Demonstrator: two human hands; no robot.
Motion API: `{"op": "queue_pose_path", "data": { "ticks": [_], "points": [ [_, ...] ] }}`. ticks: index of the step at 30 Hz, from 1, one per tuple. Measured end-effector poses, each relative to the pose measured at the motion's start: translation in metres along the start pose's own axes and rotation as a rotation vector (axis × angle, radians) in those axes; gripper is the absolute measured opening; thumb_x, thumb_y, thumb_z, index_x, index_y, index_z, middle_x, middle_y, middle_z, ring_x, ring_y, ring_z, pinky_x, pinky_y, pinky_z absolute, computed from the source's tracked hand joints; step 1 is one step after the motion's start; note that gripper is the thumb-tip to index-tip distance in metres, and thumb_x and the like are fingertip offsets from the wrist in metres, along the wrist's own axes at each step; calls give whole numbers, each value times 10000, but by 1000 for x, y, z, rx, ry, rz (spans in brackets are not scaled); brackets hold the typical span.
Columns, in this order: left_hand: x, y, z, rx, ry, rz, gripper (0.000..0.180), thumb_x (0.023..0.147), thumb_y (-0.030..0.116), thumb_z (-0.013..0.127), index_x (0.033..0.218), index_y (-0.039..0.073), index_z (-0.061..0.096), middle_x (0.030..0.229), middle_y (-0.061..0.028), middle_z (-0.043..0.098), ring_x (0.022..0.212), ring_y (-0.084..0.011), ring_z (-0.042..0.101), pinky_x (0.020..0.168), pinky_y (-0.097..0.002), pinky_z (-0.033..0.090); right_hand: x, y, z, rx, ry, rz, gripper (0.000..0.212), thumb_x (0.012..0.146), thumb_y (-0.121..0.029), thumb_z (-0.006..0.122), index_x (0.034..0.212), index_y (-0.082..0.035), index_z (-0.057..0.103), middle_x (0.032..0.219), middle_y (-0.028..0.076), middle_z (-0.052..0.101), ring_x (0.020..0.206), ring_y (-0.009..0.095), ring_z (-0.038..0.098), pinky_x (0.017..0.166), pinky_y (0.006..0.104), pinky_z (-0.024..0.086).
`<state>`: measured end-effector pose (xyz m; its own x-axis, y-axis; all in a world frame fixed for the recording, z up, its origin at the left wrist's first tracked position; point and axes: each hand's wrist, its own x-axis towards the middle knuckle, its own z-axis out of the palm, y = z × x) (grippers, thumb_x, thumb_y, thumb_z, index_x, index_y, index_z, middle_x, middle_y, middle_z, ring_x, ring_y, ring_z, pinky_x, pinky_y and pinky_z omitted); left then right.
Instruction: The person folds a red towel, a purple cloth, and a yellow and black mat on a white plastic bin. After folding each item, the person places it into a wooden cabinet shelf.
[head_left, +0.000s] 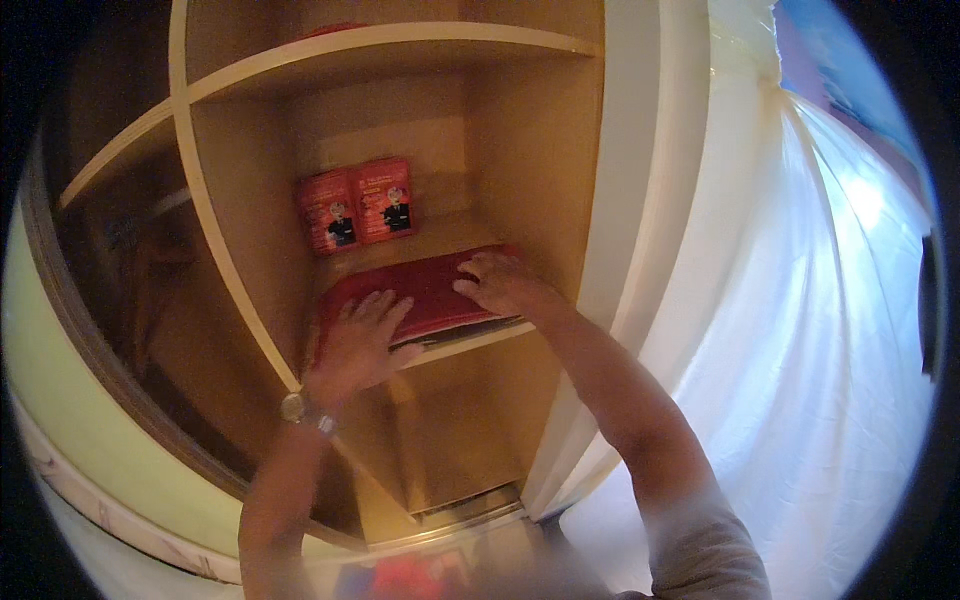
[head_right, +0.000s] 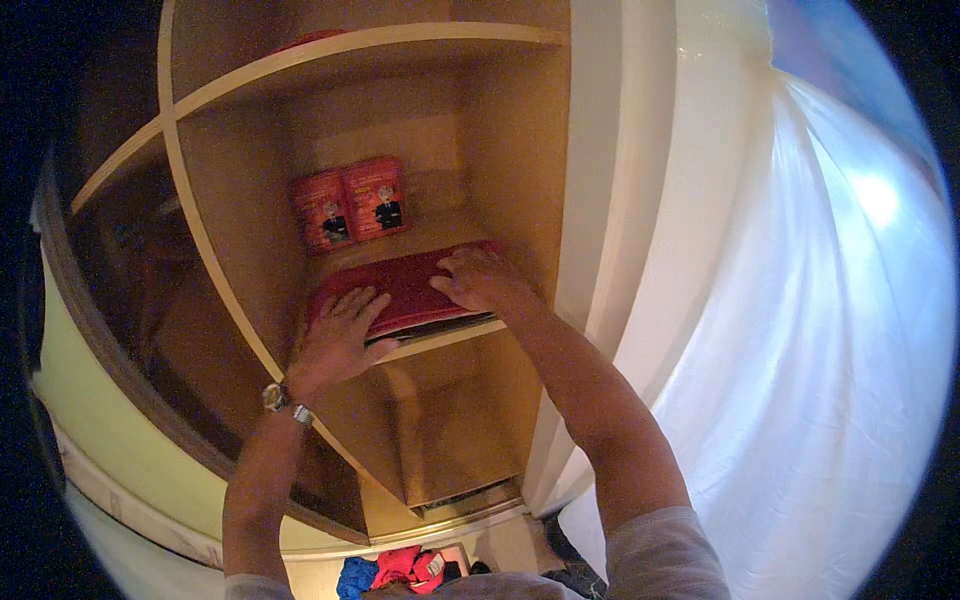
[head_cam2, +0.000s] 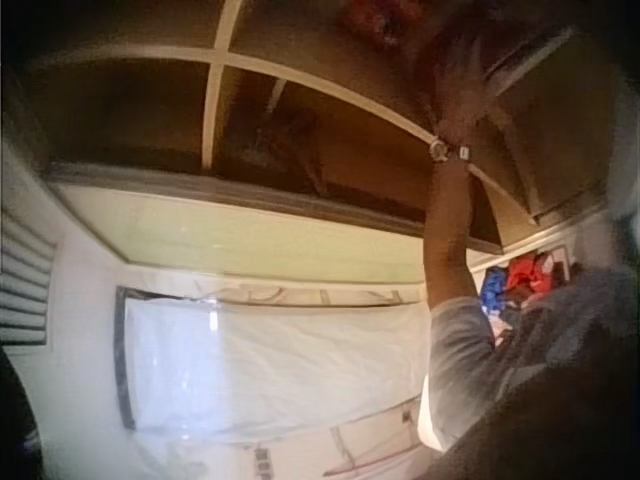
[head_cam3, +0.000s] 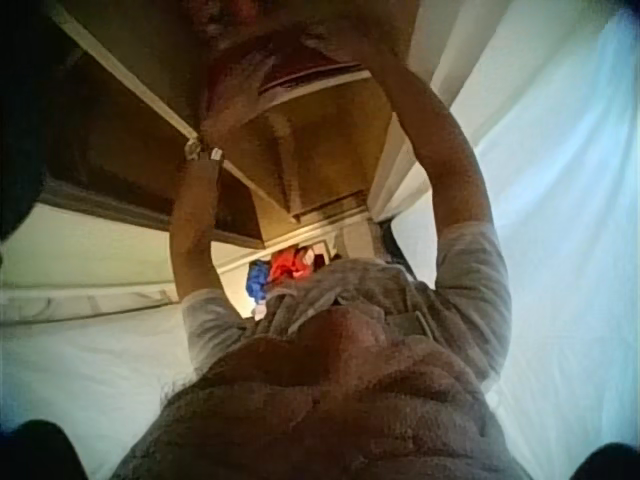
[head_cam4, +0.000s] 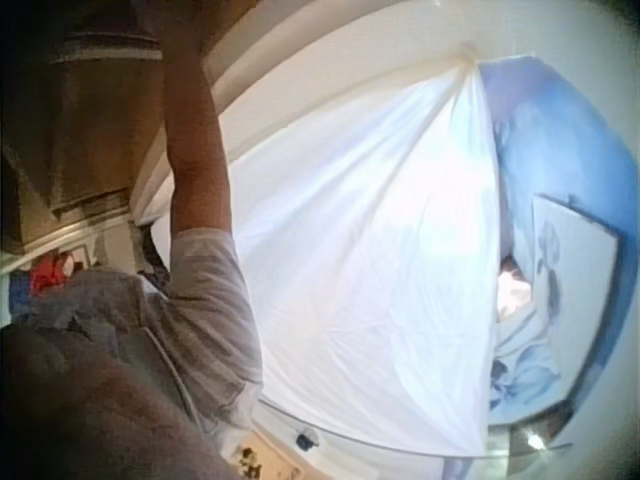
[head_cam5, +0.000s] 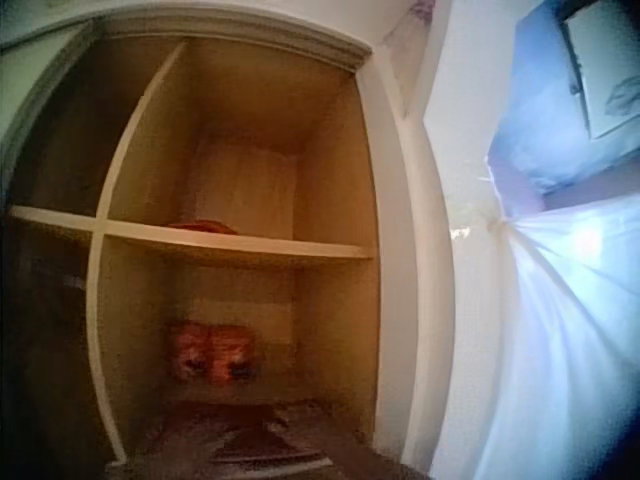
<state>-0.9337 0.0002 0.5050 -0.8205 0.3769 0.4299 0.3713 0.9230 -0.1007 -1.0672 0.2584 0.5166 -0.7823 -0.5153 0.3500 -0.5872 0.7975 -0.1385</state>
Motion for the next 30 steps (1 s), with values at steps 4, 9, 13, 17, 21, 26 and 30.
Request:
{"op": "queue_pose_path", "data": {
  "ticks": [4, 9, 13, 17, 21, 26, 30],
  "points": [
    [-18, 3, -10, -1, 37, -70, 755, 963, 569, 574, 1522, 83, 427, 1543, -236, 438, 1449, -414, 384, 1195, -529, 302, -43, 34, -10, 84, 110, 3, 489, 1027, -448, 489, 1327, -83, 614, 1445, 199, 532, 1344, 377, 493, 1111, 537, 408],
    [-67, 2, -11, -6, 184, -381, 709, 955, 428, 656, 1470, -12, 444, 1506, -285, 451, 1416, -445, 409, 1191, -471, 324, -163, 12, 27, 257, 336, 4, 410, 987, -243, 593, 1349, -51, 568, 1448, 231, 508, 1352, 410, 481, 1113, 530, 412],
    [-91, 53, 18, 88, 396, -463, 686, 958, 327, 681, 1474, -38, 416, 1497, -308, 438, 1402, -459, 415, 1167, -501, 351, -326, 33, 104, 347, 225, -84, 479, 925, -151, 675, 1371, -37, 543, 1444, 262, 502, 1308, 458, 489, 1113, 541, 405],
    [-176, 153, 57, 58, 282, -441, 661, 896, 180, 724, 1454, -31, 437, 1494, -287, 441, 1374, -468, 429, 1148, -526, 355, -468, 46, 209, 649, -354, 261, 334, 937, -230, 634, 1203, -28, 639, 1268, 227, 635, 1164, 430, 597, 1002, 513, 490],
    [-325, 288, 184, -60, -32, -716, 718, 886, 265, 713, 1487, 4, 419, 1470, -308, 457, 1327, -501, 458, 1105, -570, 384, -565, 74, 327, 832, -485, 16, 368, 954, -306, 610, 1191, -30, 667, 1195, 230, 677, 1160, 431, 612, 1007, 504, 489],
    [-444, 419, 222, -403, -326, -1057, 875, 922, 541, 652, 1562, 37, 332, 1556, -303, 365, 1375, -508, 418, 1130, -544, 380, -562, 75, 344, 870, -736, -36, 395, 969, -326, 602, 1235, -41, 656, 1188, 232, 676, 1141, 429, 626, 1001, 507, 493],
    [-492, 481, 190, -328, -129, -1080, 656, 972, 317, 639, 1454, -62, 405, 1430, -341, 454, 1284, -538, 458, 1064, -550, 425, -571, 86, 419, 430, -256, -1003, 351, 939, -277, 571, 1232, -116, 677, 1250, 122, 660, 1092, 316, 660, 900, 431, 558]
  ]
}}
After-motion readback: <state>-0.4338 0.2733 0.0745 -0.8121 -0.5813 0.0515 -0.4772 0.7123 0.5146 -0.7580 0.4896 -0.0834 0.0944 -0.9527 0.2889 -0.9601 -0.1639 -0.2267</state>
